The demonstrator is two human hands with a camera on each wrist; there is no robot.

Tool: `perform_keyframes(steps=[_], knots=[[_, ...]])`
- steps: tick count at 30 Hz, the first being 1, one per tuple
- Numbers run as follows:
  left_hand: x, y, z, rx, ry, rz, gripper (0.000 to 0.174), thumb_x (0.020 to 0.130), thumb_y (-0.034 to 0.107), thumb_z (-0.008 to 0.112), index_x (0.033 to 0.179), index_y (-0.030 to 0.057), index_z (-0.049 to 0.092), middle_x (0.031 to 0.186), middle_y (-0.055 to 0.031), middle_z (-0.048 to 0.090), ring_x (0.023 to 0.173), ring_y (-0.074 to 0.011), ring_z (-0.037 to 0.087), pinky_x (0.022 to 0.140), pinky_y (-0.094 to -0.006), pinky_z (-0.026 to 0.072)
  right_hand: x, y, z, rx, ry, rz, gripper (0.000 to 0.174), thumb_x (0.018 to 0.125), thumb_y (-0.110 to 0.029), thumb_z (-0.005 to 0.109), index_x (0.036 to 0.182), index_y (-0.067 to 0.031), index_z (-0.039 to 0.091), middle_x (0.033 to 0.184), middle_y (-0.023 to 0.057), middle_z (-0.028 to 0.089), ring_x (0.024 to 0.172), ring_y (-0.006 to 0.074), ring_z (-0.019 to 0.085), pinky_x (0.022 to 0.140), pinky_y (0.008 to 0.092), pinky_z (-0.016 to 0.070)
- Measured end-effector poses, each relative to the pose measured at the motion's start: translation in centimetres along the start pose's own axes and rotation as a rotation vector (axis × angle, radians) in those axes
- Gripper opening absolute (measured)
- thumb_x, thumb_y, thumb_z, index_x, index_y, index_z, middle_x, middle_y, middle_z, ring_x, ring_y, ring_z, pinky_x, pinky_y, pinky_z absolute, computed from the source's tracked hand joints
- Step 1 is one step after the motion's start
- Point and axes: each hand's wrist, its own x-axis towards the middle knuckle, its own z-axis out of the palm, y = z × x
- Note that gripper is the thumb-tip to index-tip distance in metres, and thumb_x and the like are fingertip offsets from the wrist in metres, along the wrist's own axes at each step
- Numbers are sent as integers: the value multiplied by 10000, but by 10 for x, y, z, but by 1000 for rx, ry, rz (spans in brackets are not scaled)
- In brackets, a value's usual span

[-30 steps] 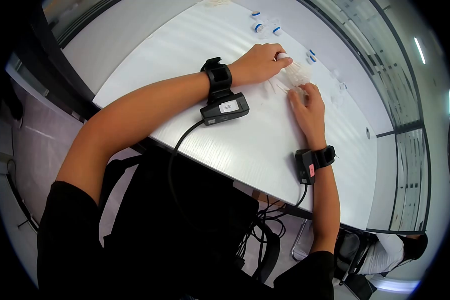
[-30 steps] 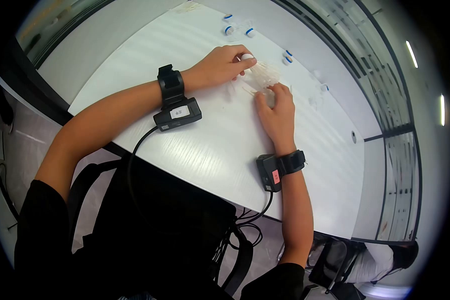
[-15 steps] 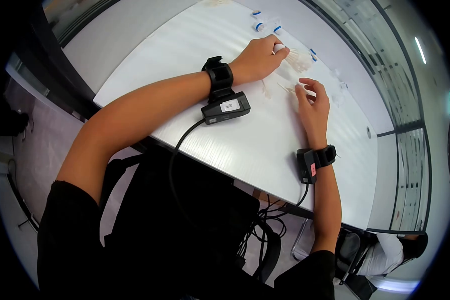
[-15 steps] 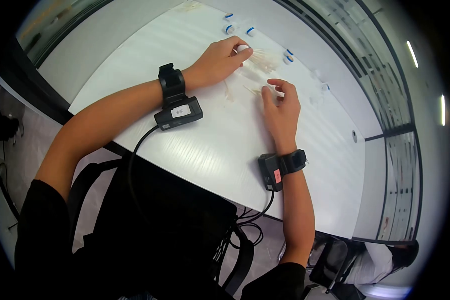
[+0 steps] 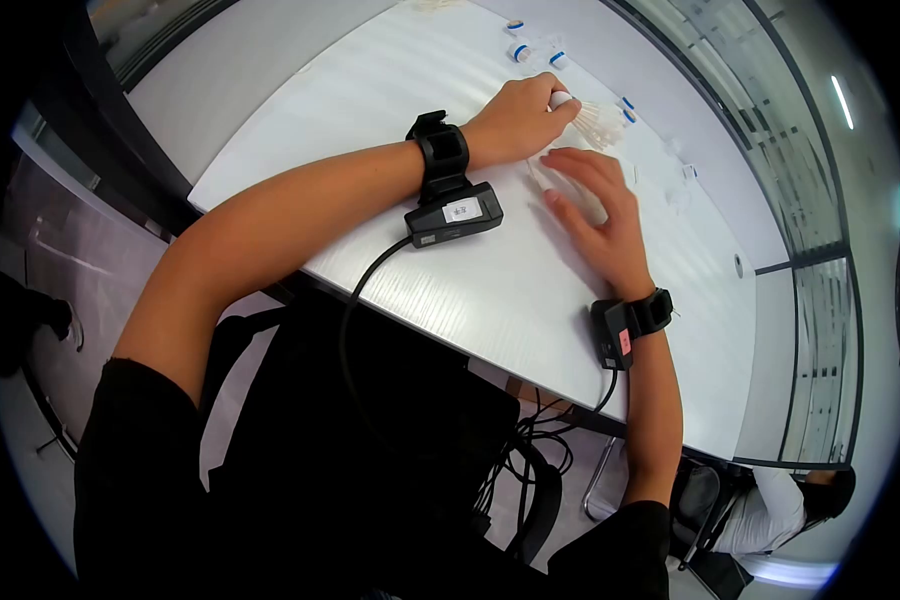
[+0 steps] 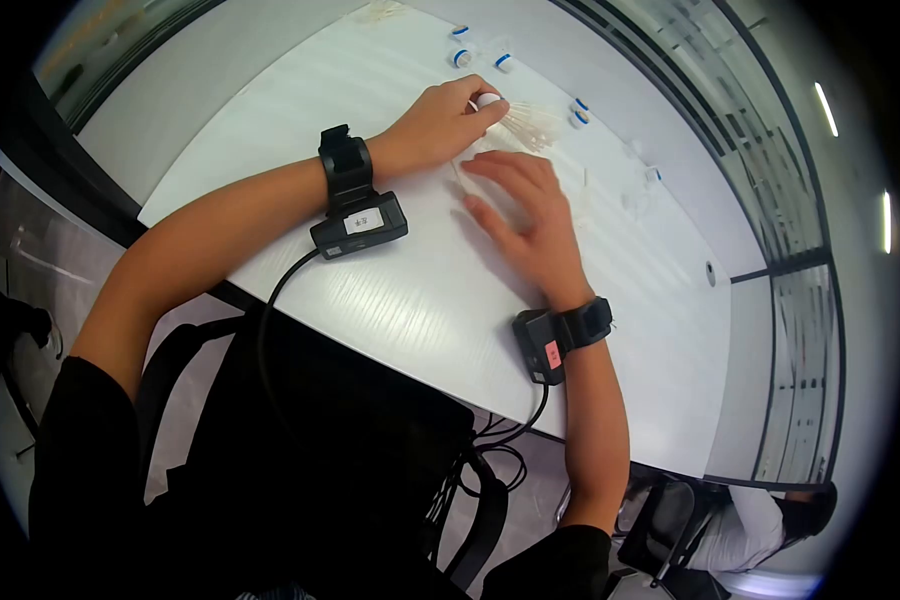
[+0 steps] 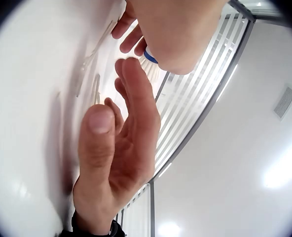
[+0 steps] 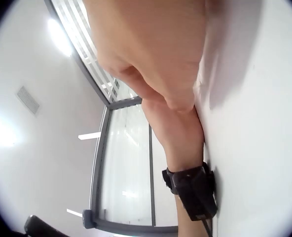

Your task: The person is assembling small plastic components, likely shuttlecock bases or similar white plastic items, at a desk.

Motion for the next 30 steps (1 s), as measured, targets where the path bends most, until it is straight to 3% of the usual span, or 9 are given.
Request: perform_keyframes(steps=[3, 7, 8, 14, 20, 30], knots=[[3, 3, 1, 4, 7, 25, 428, 993, 371, 615, 1157, -23, 652, 952, -146, 719, 825, -225, 681, 757, -354, 533, 0, -6, 3, 15, -143, -43, 307, 896, -189, 725, 1182, -80, 723, 1275, 98, 661, 1173, 308, 575, 1042, 408, 415], [4, -3, 0, 36, -4, 32, 436, 989, 375, 617, 1164, -23, 651, 973, -145, 722, 827, -222, 690, 766, -350, 536, -2, 1, 2, -5, -139, 29, 247, 903, -210, 722, 1099, -63, 747, 1217, 77, 701, 1174, 289, 582, 1033, 423, 407], [4, -2, 0, 31, 0, 27, 438, 990, 377, 616, 1165, -23, 651, 977, -145, 722, 836, -221, 694, 769, -350, 536, -2, 2, 3, -13, -73, 16, 183, 885, -173, 738, 1023, -54, 763, 1134, 71, 729, 1104, 285, 612, 974, 411, 455], [3, 0, 0, 59, -13, 8, 432, 1004, 373, 599, 1176, -20, 648, 987, -142, 724, 869, -219, 710, 790, -349, 539, -4, 8, 3, -65, 71, 116, 126, 841, -70, 766, 964, -51, 783, 1002, 78, 756, 950, 261, 653, 839, 359, 530], [5, -2, 0, 62, -18, -1, 412, 1014, 350, 591, 1208, -11, 631, 996, -144, 720, 876, -222, 716, 806, -348, 539, -6, 5, 2, -16, 92, 228, 179, 843, -23, 749, 1019, -53, 772, 952, 84, 760, 879, 243, 656, 808, 351, 536], [3, -2, -1, 55, -32, 15, 361, 968, 263, 627, 1226, 10, 622, 1050, -143, 706, 862, -215, 669, 800, -354, 531, -4, 10, 1, -64, 40, 149, 205, 872, 12, 697, 1068, -32, 738, 1009, 114, 720, 894, 280, 633, 790, 356, 543]])
